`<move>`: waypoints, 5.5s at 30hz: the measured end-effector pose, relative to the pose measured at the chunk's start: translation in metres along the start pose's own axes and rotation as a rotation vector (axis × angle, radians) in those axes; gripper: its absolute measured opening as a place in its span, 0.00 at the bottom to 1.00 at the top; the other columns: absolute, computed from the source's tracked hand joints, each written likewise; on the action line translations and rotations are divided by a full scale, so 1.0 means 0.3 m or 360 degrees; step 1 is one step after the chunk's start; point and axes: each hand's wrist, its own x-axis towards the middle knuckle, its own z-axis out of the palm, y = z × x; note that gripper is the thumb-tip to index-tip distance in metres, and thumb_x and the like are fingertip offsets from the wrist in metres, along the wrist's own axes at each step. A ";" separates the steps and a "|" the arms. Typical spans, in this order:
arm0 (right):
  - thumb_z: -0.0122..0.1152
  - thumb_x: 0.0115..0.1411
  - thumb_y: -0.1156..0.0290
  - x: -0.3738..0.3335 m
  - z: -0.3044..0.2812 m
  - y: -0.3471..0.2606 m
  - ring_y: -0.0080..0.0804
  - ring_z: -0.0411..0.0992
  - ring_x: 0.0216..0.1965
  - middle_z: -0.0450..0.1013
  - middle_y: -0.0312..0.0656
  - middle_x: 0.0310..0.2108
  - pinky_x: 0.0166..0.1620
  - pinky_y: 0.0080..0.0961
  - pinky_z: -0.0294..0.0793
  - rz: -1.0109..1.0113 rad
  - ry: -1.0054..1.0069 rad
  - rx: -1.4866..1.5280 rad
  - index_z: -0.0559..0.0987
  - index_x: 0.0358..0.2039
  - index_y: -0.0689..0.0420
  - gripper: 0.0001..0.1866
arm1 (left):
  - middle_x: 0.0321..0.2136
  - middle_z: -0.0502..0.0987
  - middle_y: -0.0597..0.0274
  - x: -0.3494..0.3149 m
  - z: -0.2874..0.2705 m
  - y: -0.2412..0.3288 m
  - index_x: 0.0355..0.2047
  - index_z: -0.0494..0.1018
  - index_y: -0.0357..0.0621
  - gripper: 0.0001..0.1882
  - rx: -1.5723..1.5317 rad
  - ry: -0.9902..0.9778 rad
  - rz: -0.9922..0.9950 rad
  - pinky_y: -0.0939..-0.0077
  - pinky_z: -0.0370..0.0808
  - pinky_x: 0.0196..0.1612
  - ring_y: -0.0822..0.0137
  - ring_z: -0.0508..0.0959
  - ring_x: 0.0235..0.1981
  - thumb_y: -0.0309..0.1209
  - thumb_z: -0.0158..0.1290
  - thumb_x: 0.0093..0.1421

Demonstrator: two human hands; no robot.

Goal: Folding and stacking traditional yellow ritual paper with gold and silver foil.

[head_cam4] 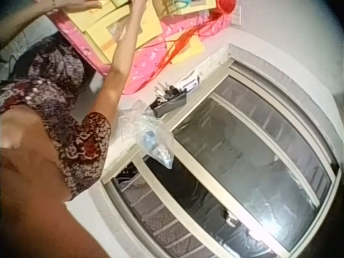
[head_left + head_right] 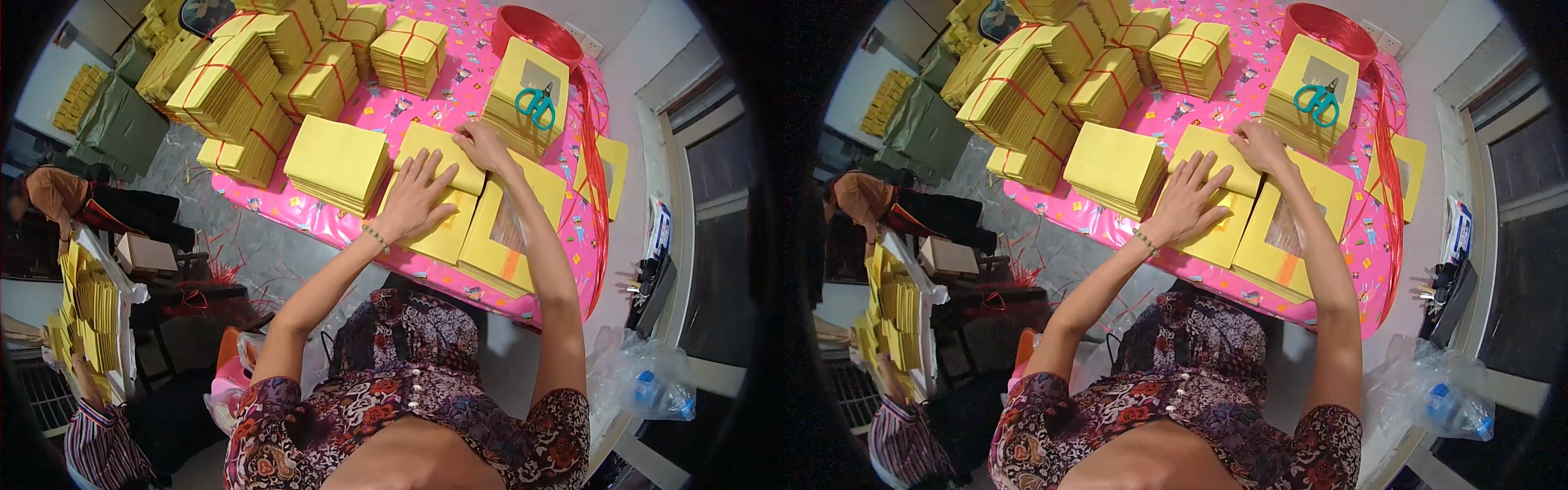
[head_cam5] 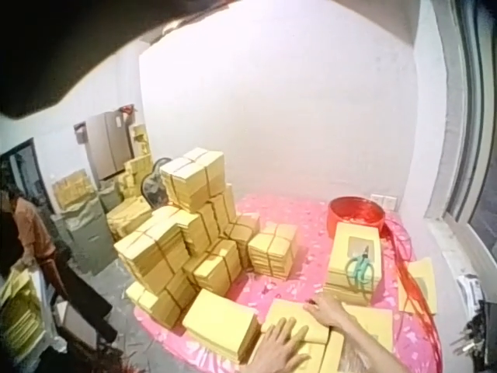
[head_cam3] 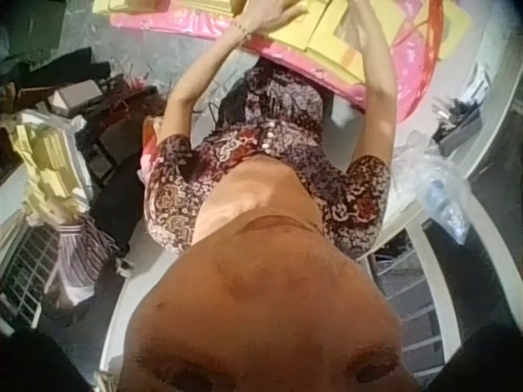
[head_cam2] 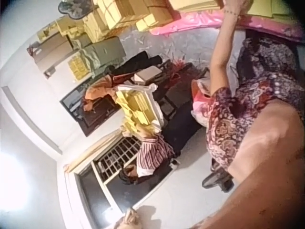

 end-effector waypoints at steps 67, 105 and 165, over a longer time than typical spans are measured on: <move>0.50 0.60 0.60 -0.480 0.097 -0.304 0.55 0.55 0.67 0.57 0.56 0.66 0.70 0.53 0.40 -0.0055 -0.0100 -0.0880 0.62 0.64 0.67 0.34 | 0.68 0.54 0.47 -0.065 -0.015 -0.040 0.68 0.56 0.57 0.37 0.0152 -0.0115 0.0014 0.49 0.47 0.70 0.42 0.52 0.69 0.57 0.43 0.63; 0.64 0.55 0.66 -0.381 0.032 -0.311 0.43 0.76 0.36 0.71 0.47 0.35 0.43 0.41 0.74 -0.0149 0.0126 -0.0628 0.76 0.38 0.61 0.14 | 0.65 0.57 0.38 -0.057 -0.005 -0.108 0.65 0.60 0.45 0.34 -0.0495 -0.0020 -0.0144 0.53 0.51 0.69 0.42 0.53 0.68 0.45 0.51 0.61; 0.63 0.60 0.58 -0.079 0.246 -0.550 0.19 0.74 0.22 0.78 0.37 0.26 0.26 0.17 0.74 0.0476 -0.0486 0.1128 0.80 0.36 0.63 0.18 | 0.28 0.81 0.61 -0.330 -0.380 -0.477 0.41 0.78 0.33 0.22 -0.1023 0.0552 -0.1374 0.78 0.75 0.28 0.75 0.79 0.26 0.40 0.65 0.54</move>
